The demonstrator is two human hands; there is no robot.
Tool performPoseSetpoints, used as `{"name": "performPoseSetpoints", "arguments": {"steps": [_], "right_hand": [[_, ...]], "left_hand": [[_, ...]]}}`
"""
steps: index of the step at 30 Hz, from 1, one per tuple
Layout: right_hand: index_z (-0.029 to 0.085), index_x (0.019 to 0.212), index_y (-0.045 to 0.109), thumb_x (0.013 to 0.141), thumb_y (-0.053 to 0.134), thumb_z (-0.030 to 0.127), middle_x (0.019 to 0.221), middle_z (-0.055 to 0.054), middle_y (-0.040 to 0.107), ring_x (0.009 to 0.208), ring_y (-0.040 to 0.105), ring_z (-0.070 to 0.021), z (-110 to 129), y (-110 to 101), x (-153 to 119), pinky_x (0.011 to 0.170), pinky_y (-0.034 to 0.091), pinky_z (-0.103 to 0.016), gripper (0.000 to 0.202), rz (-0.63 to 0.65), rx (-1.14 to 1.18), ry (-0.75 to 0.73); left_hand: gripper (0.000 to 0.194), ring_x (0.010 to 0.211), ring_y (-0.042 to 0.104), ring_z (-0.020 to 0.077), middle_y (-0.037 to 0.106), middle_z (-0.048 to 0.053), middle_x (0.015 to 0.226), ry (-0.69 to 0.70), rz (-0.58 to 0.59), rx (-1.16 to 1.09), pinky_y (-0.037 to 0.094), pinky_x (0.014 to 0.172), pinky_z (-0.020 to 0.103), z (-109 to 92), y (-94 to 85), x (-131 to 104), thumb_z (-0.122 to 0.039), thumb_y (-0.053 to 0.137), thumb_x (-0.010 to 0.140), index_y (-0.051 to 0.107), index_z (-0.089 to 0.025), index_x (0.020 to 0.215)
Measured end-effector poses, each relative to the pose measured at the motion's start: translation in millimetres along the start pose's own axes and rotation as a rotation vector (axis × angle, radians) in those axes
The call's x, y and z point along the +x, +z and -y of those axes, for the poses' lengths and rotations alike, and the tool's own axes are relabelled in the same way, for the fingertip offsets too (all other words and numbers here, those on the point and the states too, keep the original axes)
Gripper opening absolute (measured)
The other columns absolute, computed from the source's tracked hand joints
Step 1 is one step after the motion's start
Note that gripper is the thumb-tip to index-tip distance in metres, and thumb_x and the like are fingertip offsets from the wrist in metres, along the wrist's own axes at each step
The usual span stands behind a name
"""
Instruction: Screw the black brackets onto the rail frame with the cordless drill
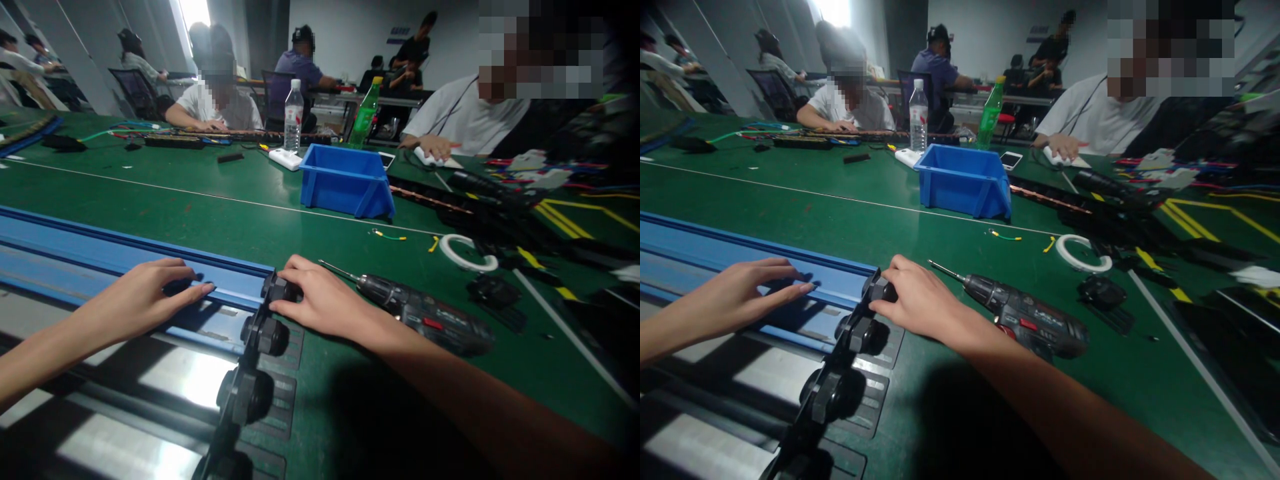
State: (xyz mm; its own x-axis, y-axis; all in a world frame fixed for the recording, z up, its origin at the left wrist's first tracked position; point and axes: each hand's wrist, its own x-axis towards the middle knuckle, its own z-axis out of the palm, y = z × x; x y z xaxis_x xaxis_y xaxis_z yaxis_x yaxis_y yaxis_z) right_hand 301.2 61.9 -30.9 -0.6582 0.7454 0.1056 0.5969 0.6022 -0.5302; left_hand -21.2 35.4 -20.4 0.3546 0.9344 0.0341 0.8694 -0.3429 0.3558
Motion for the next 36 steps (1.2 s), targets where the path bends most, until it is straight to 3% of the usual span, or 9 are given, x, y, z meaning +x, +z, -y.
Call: {"name": "performPoseSetpoints", "arguments": {"steps": [5, 17, 26, 36], "right_hand": [[0.018, 0.108, 0.072, 0.090, 0.071, 0.039, 0.099, -0.004, 0.058, 0.086, 0.060, -0.0190, -1.4, 0.8, 0.1, 0.078, 0.047, -0.030, 0.027, -0.010, -0.005, 0.004], [0.017, 0.114, 0.071, 0.091, 0.071, 0.041, 0.103, -0.006, 0.060, 0.090, 0.061, -0.0204, -0.4, 2.7, 1.5, 0.082, 0.048, -0.032, 0.034, -0.020, -0.016, -0.004], [0.016, 0.109, 0.072, 0.091, 0.071, 0.039, 0.101, -0.006, 0.060, 0.091, 0.063, -0.0208, -2.1, 6.3, 2.9, 0.084, 0.050, -0.033, 0.029, -0.035, -0.002, -0.021], [0.017, 0.113, 0.071, 0.090, 0.072, 0.038, 0.102, -0.006, 0.061, 0.089, 0.063, -0.0205, 1.1, 6.6, 1.6, 0.082, 0.051, -0.034, 0.031, -0.023, 0.025, 0.028]], "left_hand": [[0.049, 0.090, 0.066, 0.0255, 0.070, 0.009, 0.097, -0.025, 0.086, 0.077, 0.047, 0.077, 0.034, 1.2, -0.7, 1.7, -0.063, 0.051, 0.097, 0.075, -0.020, 0.104], [0.054, 0.093, 0.066, 0.0260, 0.070, 0.009, 0.098, -0.039, 0.076, 0.093, 0.048, 0.079, 0.035, -2.9, -2.2, 1.7, -0.066, 0.050, 0.096, 0.076, -0.019, 0.105], [0.055, 0.094, 0.066, 0.0247, 0.070, 0.008, 0.102, -0.044, 0.070, 0.109, 0.049, 0.078, 0.033, 4.1, 1.1, 0.7, -0.067, 0.051, 0.096, 0.076, -0.020, 0.108], [0.057, 0.092, 0.065, 0.0255, 0.069, 0.008, 0.092, -0.009, 0.072, 0.123, 0.047, 0.079, 0.034, -4.0, -3.2, 1.3, -0.067, 0.046, 0.098, 0.077, -0.020, 0.105]]}}
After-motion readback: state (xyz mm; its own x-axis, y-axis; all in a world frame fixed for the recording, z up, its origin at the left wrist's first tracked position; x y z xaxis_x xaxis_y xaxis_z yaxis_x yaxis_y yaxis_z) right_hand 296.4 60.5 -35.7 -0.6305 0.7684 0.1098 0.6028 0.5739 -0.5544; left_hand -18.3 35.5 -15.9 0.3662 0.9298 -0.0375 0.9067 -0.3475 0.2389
